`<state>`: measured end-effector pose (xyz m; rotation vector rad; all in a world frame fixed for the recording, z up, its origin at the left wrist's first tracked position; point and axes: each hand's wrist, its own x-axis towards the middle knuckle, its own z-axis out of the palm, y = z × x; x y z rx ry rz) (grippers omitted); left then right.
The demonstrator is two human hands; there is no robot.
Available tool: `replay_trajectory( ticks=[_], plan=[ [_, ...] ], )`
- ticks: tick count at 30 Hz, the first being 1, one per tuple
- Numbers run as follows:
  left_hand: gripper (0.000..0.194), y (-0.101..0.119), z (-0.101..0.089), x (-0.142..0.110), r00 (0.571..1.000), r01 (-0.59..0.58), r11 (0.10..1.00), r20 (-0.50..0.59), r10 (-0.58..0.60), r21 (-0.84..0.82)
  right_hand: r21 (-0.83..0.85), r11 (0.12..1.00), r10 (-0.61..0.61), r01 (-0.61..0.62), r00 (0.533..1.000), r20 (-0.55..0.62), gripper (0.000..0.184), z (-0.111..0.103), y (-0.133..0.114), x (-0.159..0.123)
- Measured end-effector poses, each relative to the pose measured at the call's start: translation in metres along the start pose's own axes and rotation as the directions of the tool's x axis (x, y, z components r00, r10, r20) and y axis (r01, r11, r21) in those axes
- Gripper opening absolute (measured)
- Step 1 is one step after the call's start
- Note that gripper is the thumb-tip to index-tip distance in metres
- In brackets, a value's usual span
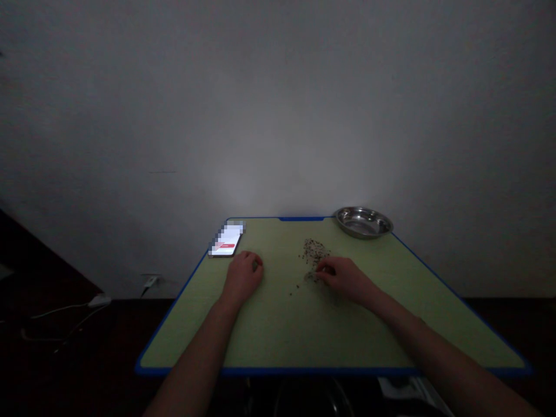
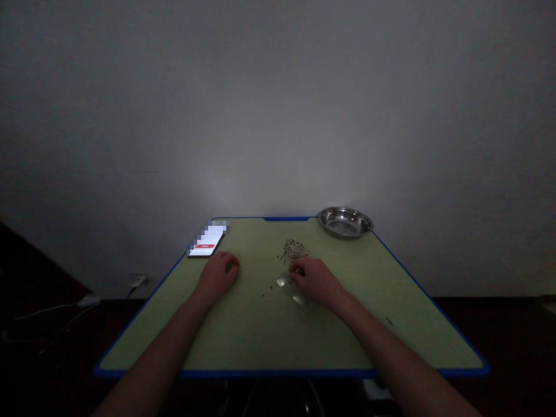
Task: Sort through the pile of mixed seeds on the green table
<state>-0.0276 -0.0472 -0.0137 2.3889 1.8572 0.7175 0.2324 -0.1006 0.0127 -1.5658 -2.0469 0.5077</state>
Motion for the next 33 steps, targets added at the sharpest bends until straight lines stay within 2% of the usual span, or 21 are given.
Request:
replay_trajectory(
  ticks=[5, 17, 25, 28, 33],
  plan=[
    [0.017, 0.000, 0.000, 0.000, 1.000, -0.001, 1.000, 0.005, 0.001, -0.012, 0.098, 0.995, -0.012, 0.003, 0.996, 0.092, 0.011, 0.008, -0.010, -0.010],
    [0.016, 0.000, 0.000, 0.000, 1.000, 0.003, 1.000, 0.012, -0.003, -0.009, -0.024, 1.000, 0.013, -0.013, 1.000, 0.000, 0.012, 0.008, -0.004, -0.002],
    [0.016, 0.000, 0.000, 0.000, 1.000, 0.010, 1.000, 0.019, -0.010, -0.008, -0.032, 0.999, -0.034, 0.034, 0.999, 0.018, 0.010, 0.011, -0.008, 0.005],
    [0.016, 0.000, 0.000, 0.000, 1.000, 0.010, 1.000, 0.019, -0.010, 0.006, -0.001, 0.998, -0.069, 0.069, 0.996, 0.062, 0.010, 0.010, -0.007, 0.004],
    [0.016, 0.001, -0.001, 0.000, 1.000, 0.007, 1.000, 0.012, -0.007, 0.006, 0.021, 0.998, -0.069, 0.067, 0.994, 0.086, 0.010, 0.008, -0.006, 0.000]
  ],
)
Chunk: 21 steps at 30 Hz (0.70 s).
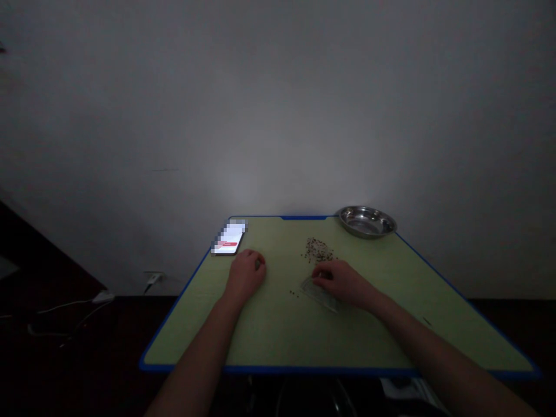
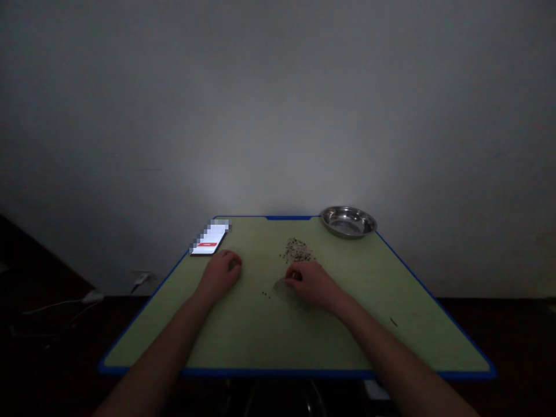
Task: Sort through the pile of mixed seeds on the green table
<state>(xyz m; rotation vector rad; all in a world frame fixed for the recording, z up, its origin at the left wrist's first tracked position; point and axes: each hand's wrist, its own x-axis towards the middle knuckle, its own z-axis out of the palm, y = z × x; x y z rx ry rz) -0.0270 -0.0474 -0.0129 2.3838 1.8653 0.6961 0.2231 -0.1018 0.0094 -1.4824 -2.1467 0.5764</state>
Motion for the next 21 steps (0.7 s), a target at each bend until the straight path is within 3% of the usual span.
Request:
replay_trajectory(
  ticks=[21],
  plan=[
    [0.016, 0.0023, -0.0014, 0.0001, 1.000, 0.001, 1.000, 0.008, -0.001, 0.003, 0.010, 1.000, 0.006, -0.007, 0.999, 0.042, 0.010, 0.0026, -0.0026, -0.0079]
  ],
)
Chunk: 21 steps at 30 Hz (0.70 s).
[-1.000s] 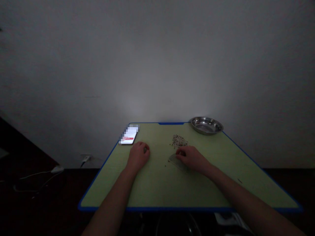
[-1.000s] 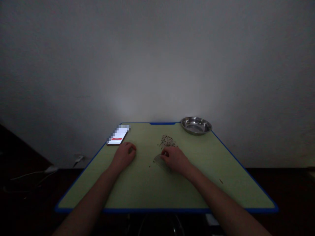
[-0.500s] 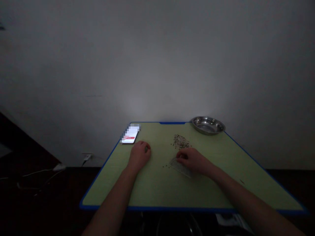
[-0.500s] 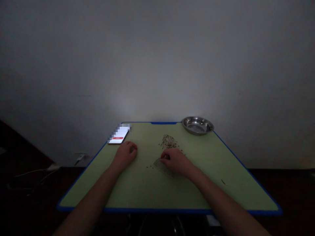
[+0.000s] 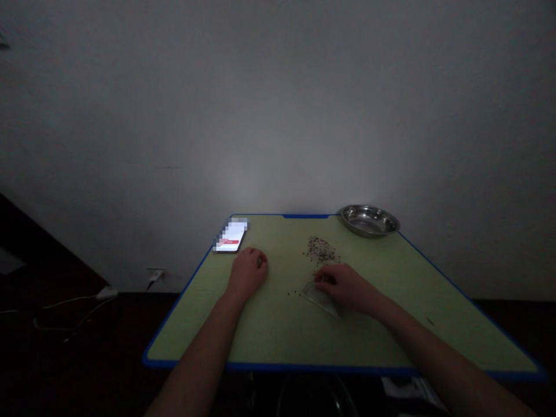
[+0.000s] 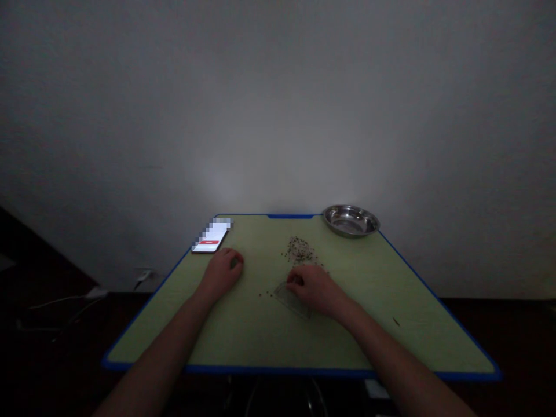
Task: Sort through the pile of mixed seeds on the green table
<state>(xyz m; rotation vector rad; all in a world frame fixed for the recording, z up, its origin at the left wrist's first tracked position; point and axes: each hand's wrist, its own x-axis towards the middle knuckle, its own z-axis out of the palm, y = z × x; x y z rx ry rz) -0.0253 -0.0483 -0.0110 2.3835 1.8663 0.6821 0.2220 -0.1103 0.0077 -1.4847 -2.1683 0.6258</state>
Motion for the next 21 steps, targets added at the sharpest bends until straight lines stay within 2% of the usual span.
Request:
replay_trajectory(
  ticks=[7, 13, 17, 21],
  plan=[
    [0.016, -0.001, 0.001, 0.000, 1.000, 0.000, 1.000, -0.003, 0.000, -0.004, -0.042, 0.999, 0.018, -0.021, 0.998, -0.052, 0.012, 0.000, 0.002, 0.002],
    [0.017, -0.002, 0.002, 0.001, 1.000, 0.002, 1.000, -0.003, -0.002, -0.009, -0.046, 0.999, 0.001, -0.002, 1.000, -0.030, 0.012, 0.002, -0.003, 0.000],
    [0.016, -0.001, 0.001, 0.001, 1.000, 0.000, 1.000, -0.002, 0.000, 0.002, -0.093, 0.996, -0.016, 0.011, 0.998, -0.061, 0.012, 0.006, -0.007, 0.006],
    [0.016, -0.001, 0.001, 0.000, 1.000, -0.009, 1.000, -0.003, 0.009, 0.004, -0.122, 0.992, 0.009, -0.018, 0.997, -0.078, 0.012, 0.004, -0.001, 0.013]
  ],
)
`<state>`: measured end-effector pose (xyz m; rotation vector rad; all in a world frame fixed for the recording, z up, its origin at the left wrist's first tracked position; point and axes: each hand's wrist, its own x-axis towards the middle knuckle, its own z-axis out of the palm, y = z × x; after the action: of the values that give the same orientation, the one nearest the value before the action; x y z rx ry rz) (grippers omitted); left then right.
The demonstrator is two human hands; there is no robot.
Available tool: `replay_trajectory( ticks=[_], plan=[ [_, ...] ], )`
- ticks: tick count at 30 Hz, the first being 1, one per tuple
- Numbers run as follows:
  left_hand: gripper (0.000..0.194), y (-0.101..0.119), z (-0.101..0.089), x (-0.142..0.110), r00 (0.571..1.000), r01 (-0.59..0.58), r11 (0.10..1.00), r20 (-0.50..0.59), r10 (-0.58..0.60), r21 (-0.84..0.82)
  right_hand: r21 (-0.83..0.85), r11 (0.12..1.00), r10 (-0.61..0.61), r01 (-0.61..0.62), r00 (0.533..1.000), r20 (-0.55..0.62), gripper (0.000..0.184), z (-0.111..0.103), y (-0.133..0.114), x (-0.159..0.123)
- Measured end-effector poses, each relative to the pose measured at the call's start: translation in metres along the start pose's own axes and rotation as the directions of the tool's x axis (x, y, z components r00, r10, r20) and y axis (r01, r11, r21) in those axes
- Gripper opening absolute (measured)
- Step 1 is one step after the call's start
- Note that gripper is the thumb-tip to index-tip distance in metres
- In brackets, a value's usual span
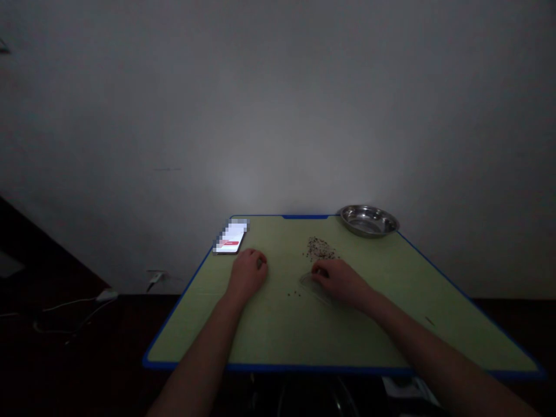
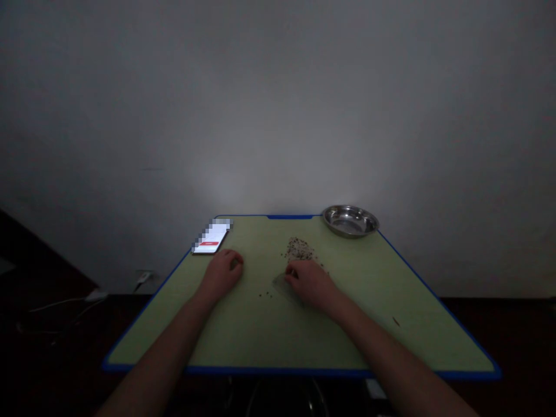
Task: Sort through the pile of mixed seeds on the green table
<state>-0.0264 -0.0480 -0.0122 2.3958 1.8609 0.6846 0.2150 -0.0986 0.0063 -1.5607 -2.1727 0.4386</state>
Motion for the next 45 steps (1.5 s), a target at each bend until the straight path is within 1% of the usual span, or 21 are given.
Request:
replay_trajectory(
  ticks=[3, 6, 11, 14, 18, 22, 25, 29, 35, 40, 43, 45],
  plan=[
    [0.016, -0.001, 0.001, -0.001, 1.000, -0.005, 1.000, -0.012, 0.004, -0.005, -0.021, 0.999, 0.038, -0.039, 0.999, -0.038, 0.014, -0.004, 0.007, 0.002],
    [0.017, -0.001, 0.002, 0.000, 1.000, -0.008, 1.000, -0.015, 0.008, -0.012, -0.017, 1.000, 0.002, -0.003, 1.000, -0.023, 0.014, -0.005, 0.008, 0.001],
    [0.017, -0.001, 0.002, 0.000, 1.000, -0.008, 1.000, -0.010, 0.008, -0.007, -0.021, 0.997, -0.068, 0.069, 0.997, 0.044, 0.013, 0.002, -0.010, 0.012],
    [0.016, -0.001, 0.002, 0.000, 1.000, -0.007, 1.000, -0.012, 0.007, -0.004, -0.025, 0.988, -0.148, 0.150, 0.987, 0.069, 0.013, 0.007, -0.024, 0.025],
    [0.017, -0.001, 0.001, 0.001, 1.000, 0.005, 1.000, -0.011, -0.005, -0.002, 0.056, 0.959, -0.283, 0.278, 0.946, 0.159, 0.014, 0.013, -0.036, 0.039],
    [0.017, 0.000, 0.001, 0.001, 1.000, 0.008, 1.000, -0.014, -0.008, -0.003, 0.196, 0.913, -0.398, 0.357, 0.883, 0.249, 0.016, 0.018, -0.041, 0.038],
    [0.017, 0.000, 0.001, 0.001, 1.000, 0.002, 1.000, -0.017, -0.002, -0.004, 0.248, 0.894, -0.438, 0.374, 0.848, 0.297, 0.016, 0.018, -0.043, 0.032],
    [0.017, 0.000, 0.001, 0.001, 1.000, -0.005, 1.000, -0.027, 0.005, -0.003, 0.259, 0.895, -0.437, 0.363, 0.830, 0.346, 0.015, 0.012, -0.044, 0.019],
    [0.017, 0.001, 0.000, 0.000, 0.999, -0.009, 1.000, -0.031, 0.009, -0.008, 0.274, 0.907, -0.404, 0.320, 0.846, 0.349, 0.014, 0.010, -0.038, -0.006],
    [0.017, 0.002, 0.000, 0.000, 1.000, 0.000, 1.000, -0.022, 0.000, 0.006, 0.244, 0.935, -0.329, 0.259, 0.889, 0.318, 0.012, 0.009, -0.035, -0.029],
    [0.017, 0.001, 0.000, 0.000, 1.000, 0.003, 1.000, -0.015, -0.003, 0.008, 0.184, 0.953, -0.287, 0.241, 0.914, 0.286, 0.011, 0.005, -0.035, -0.040],
    [0.017, 0.001, 0.000, 0.001, 1.000, 0.007, 1.000, -0.010, -0.006, 0.011, 0.156, 0.959, -0.274, 0.239, 0.921, 0.275, 0.011, 0.004, -0.035, -0.046]
  ],
)
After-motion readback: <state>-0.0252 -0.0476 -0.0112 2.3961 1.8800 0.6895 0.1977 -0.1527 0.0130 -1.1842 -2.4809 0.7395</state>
